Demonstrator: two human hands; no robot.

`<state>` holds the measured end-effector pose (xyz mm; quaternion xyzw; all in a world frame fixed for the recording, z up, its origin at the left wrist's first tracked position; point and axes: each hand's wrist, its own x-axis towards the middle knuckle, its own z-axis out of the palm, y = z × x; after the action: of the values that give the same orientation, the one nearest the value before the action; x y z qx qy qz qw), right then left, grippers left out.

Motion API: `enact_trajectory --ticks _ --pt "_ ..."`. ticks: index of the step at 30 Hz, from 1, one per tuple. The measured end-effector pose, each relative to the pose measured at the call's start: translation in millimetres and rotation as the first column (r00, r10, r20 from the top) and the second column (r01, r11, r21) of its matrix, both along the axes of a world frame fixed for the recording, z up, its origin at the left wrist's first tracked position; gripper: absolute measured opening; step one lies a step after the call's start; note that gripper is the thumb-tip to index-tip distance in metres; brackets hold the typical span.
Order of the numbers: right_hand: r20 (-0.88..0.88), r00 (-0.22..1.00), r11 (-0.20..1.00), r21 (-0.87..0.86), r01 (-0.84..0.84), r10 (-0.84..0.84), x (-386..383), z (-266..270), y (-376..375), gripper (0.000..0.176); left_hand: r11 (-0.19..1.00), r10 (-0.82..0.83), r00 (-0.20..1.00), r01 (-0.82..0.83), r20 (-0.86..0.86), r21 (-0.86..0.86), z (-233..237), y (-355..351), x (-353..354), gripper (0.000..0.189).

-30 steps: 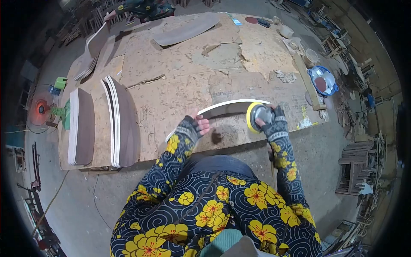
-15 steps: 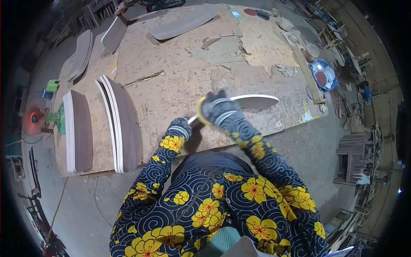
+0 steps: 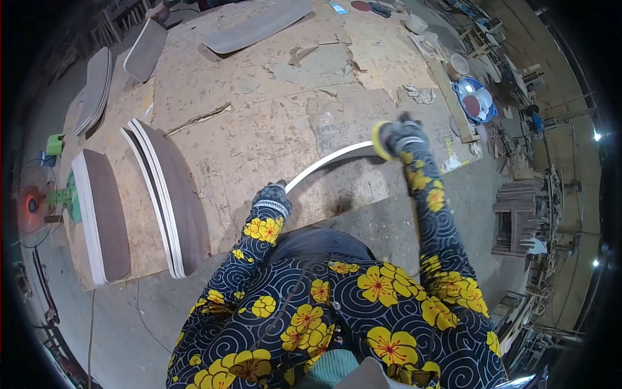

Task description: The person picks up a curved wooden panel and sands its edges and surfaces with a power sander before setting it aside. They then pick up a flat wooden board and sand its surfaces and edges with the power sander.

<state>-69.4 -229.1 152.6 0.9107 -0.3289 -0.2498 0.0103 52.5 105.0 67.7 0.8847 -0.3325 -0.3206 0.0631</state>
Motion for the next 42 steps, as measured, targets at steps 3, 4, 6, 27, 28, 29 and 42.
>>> enact_trajectory --ticks 3,4,6,27,28,29,42 --pt "0.204 0.973 0.990 0.111 0.089 -0.110 45.0 0.9 101.3 0.039 0.998 -0.011 1.000 0.012 0.018 -0.063 -11.7 4.4 3.5 0.039" --pt "0.174 0.982 0.985 0.139 -0.098 0.073 55.2 -5.6 130.7 0.039 1.000 -0.011 1.000 0.011 -0.001 -0.016 -13.0 1.1 5.6 0.038" --pt "0.290 0.934 0.936 0.216 -0.276 0.209 49.9 26.8 162.3 0.041 0.999 0.012 1.000 -0.013 -0.019 -0.053 -11.4 1.8 8.9 0.038" --pt "0.208 0.933 0.880 0.321 -0.350 0.295 66.7 24.4 172.3 0.038 0.997 -0.027 0.999 0.024 -0.029 -0.079 -16.7 6.2 -5.5 0.035" --pt "0.243 0.936 0.887 0.328 -0.325 0.254 65.8 33.1 168.9 0.038 0.999 -0.019 0.999 0.018 -0.035 -0.031 -6.7 4.3 -7.9 0.037" --pt "0.275 0.937 0.891 0.338 -0.302 0.214 62.1 37.2 163.0 0.039 0.999 -0.006 1.000 0.005 -0.025 -0.032 -3.1 3.7 -8.9 0.038" --pt "0.166 0.848 0.864 0.094 0.495 -0.504 -19.4 4.1 -32.3 0.064 0.999 0.004 1.000 -0.005 -0.019 -0.049 -5.6 0.7 -7.0 0.048"
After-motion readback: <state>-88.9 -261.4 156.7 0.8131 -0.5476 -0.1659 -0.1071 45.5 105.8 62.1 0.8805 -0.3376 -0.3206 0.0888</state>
